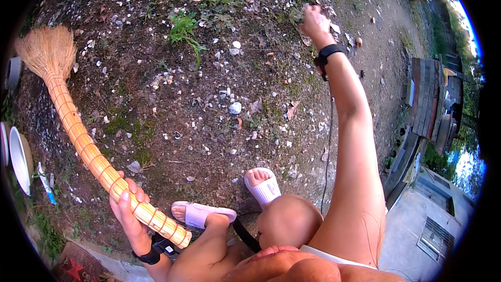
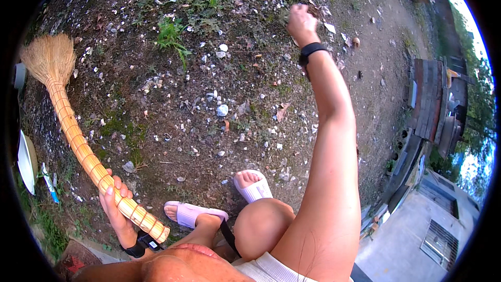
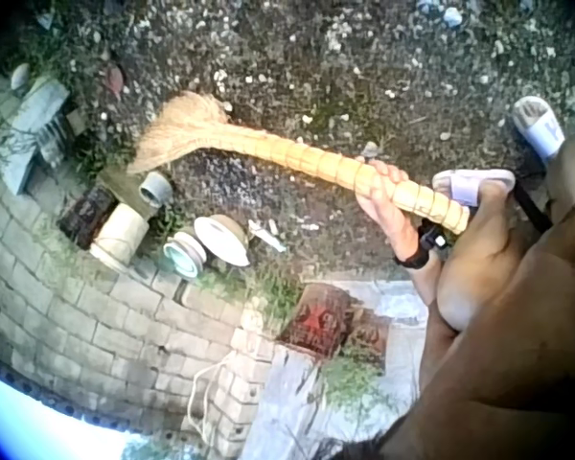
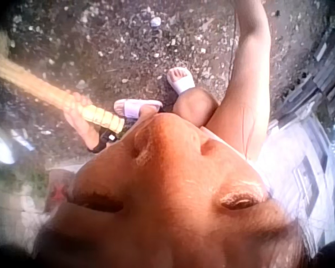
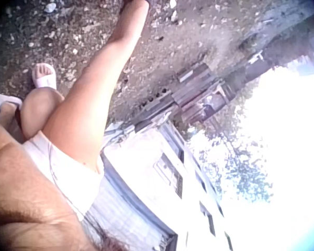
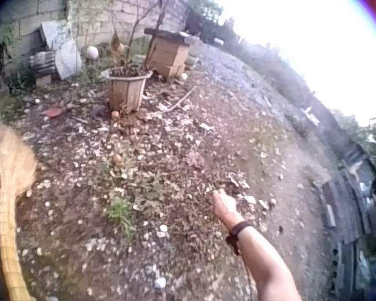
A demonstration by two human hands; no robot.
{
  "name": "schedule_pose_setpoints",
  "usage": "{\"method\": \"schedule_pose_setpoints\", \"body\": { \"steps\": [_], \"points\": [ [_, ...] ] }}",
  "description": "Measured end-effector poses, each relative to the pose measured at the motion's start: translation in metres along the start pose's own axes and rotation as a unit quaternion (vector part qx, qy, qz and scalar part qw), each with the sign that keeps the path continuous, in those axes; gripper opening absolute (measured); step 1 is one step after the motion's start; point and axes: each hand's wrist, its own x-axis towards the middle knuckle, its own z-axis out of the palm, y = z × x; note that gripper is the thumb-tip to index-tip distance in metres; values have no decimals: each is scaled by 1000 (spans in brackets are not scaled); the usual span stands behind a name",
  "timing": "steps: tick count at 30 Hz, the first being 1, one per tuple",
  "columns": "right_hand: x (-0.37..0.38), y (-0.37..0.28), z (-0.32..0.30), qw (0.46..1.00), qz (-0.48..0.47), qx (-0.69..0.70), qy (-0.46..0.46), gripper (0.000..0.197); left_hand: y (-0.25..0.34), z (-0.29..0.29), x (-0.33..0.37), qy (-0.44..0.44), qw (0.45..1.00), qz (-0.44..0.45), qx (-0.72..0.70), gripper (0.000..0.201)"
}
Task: The person picks up a broom and then proceeds to pull weeds from the ground by hand while holding the broom in one hand.
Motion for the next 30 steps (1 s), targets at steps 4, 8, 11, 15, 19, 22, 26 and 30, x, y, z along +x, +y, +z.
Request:
{"method": "schedule_pose_setpoints", "body": {
  "steps": [4,8,11,15,19,22,26,30],
  "points": [
    [-13,-60,20,981,-140,118,-69,49,-2,2,1,6,1000,1,-2,51],
    [-13,-84,44,984,-152,40,-81,46,-1,6,3,8,1000,-4,3,51],
    [-10,-90,56,990,-140,9,-30,35,-2,13,5,14,1000,-12,7,51],
    [-14,-96,39,989,-142,27,-20,21,-4,16,5,23,1000,-17,6,51],
    [-3,-91,52,980,-197,3,-7,22,-3,15,5,19,1000,-20,8,51],
    [-8,-96,39,972,-233,13,-22,18,-3,16,4,27,999,-23,9,51],
    [8,-70,64,952,-301,55,30,22,-3,17,5,13,1000,-22,4,51],
    [4,-78,68,962,-261,57,60,21,-3,14,4,16,1000,-18,6,51]
  ]
}}
